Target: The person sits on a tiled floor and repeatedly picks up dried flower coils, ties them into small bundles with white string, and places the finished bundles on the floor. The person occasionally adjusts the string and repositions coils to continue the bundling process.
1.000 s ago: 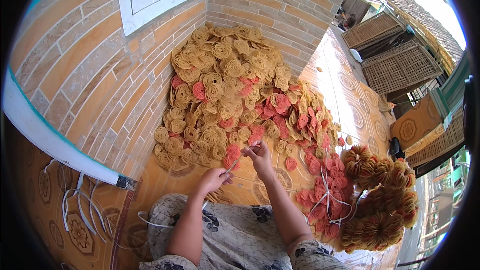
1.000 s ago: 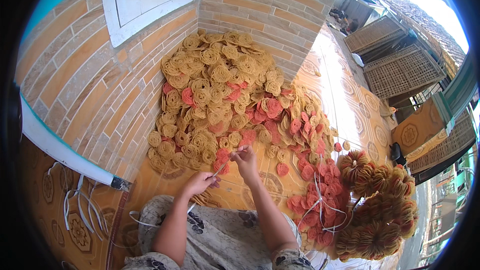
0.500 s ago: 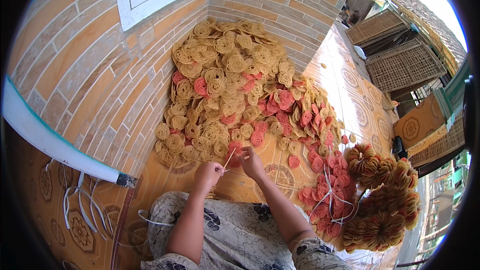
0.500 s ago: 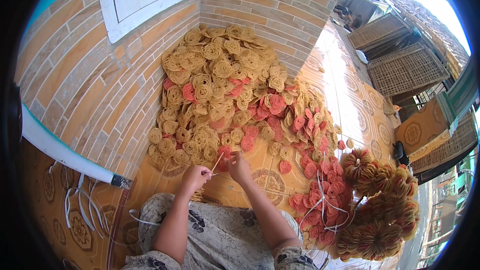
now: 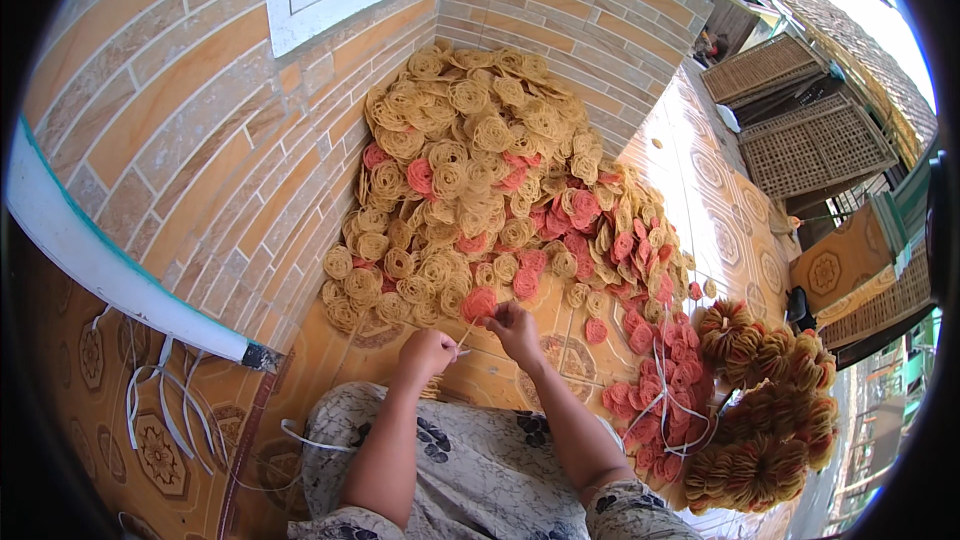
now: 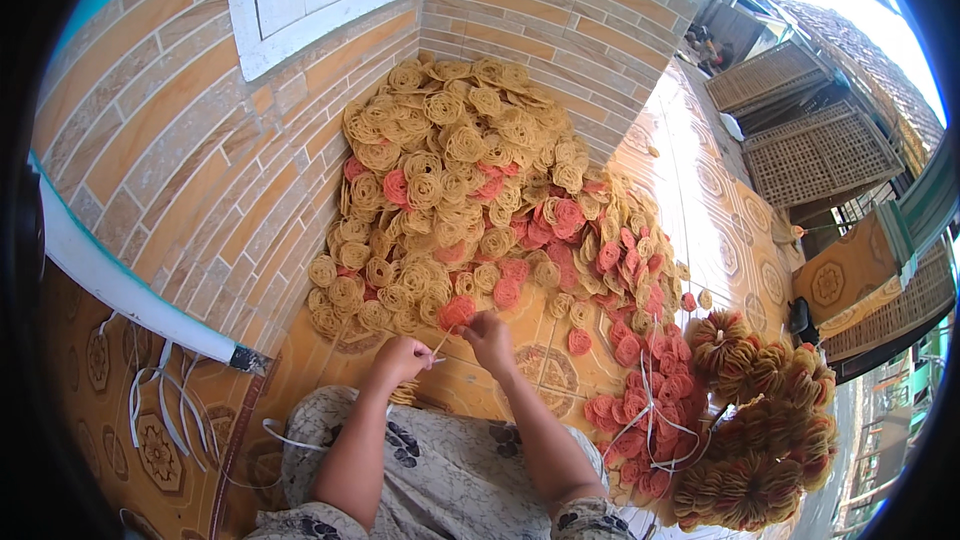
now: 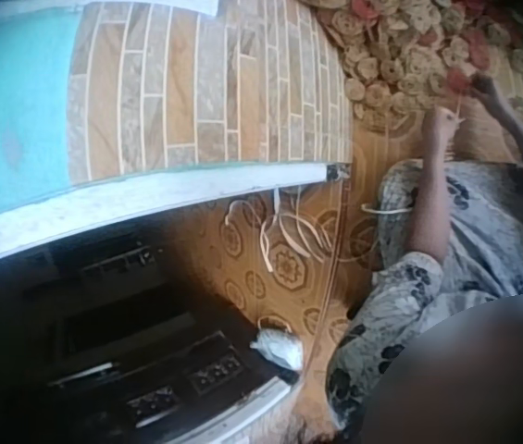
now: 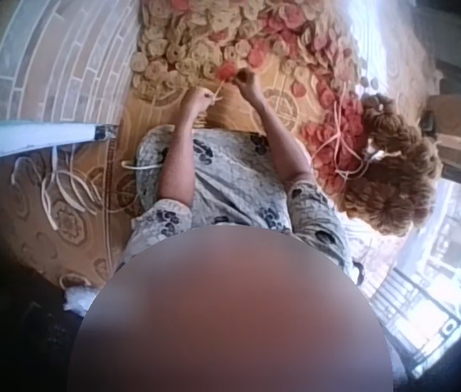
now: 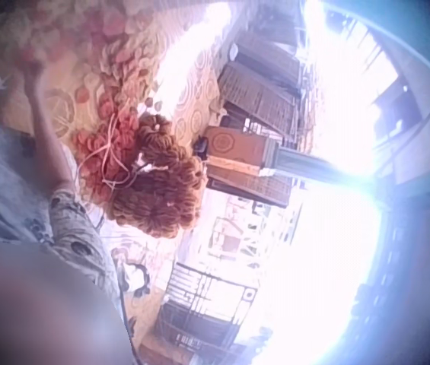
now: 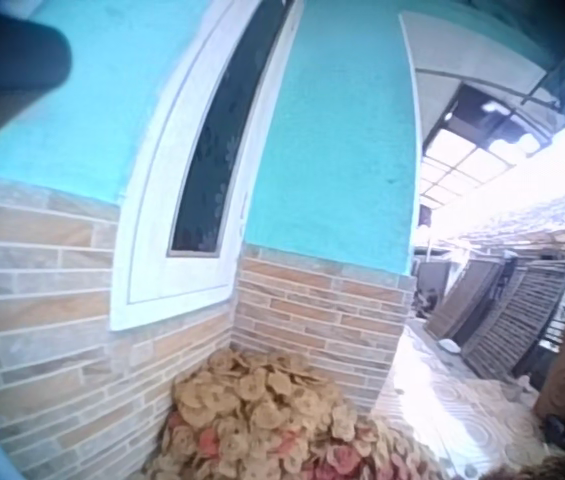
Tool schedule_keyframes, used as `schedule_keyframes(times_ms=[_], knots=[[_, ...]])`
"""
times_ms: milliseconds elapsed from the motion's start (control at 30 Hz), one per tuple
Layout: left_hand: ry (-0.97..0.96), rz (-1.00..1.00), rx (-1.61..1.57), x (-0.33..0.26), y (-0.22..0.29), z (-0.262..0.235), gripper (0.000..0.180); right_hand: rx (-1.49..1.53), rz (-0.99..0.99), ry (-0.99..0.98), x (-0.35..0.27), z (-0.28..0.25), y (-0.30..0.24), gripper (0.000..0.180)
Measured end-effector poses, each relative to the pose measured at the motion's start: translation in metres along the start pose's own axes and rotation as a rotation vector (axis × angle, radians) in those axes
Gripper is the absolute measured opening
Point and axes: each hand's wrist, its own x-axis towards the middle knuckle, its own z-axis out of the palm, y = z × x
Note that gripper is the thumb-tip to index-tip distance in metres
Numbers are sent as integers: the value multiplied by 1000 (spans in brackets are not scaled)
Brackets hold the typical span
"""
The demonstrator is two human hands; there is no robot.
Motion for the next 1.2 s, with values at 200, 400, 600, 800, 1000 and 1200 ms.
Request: schedule_keyframes(times_ms=[200, 400, 600, 800, 1000, 1200], knots=[[207, 15, -10, 1, 1, -2, 18, -451, -263, 29, 18, -4, 5, 32], [168, -17, 28, -3, 6, -2, 16, -456, 47, 177, 31, 5, 6, 38], [150, 66, -48, 0, 6, -3, 16, 274, 140, -23, 23, -13, -8, 21], [120, 77, -110, -2, 10, -2, 17, 291, 89, -35, 16, -16, -18, 18], [53, 104, -176, 0, 11, -3, 17, 256, 76, -19, 14, -20, -22, 18], [10, 90, -198, 4, 5, 0, 18, 121, 14, 0, 13, -18, -19, 17]])
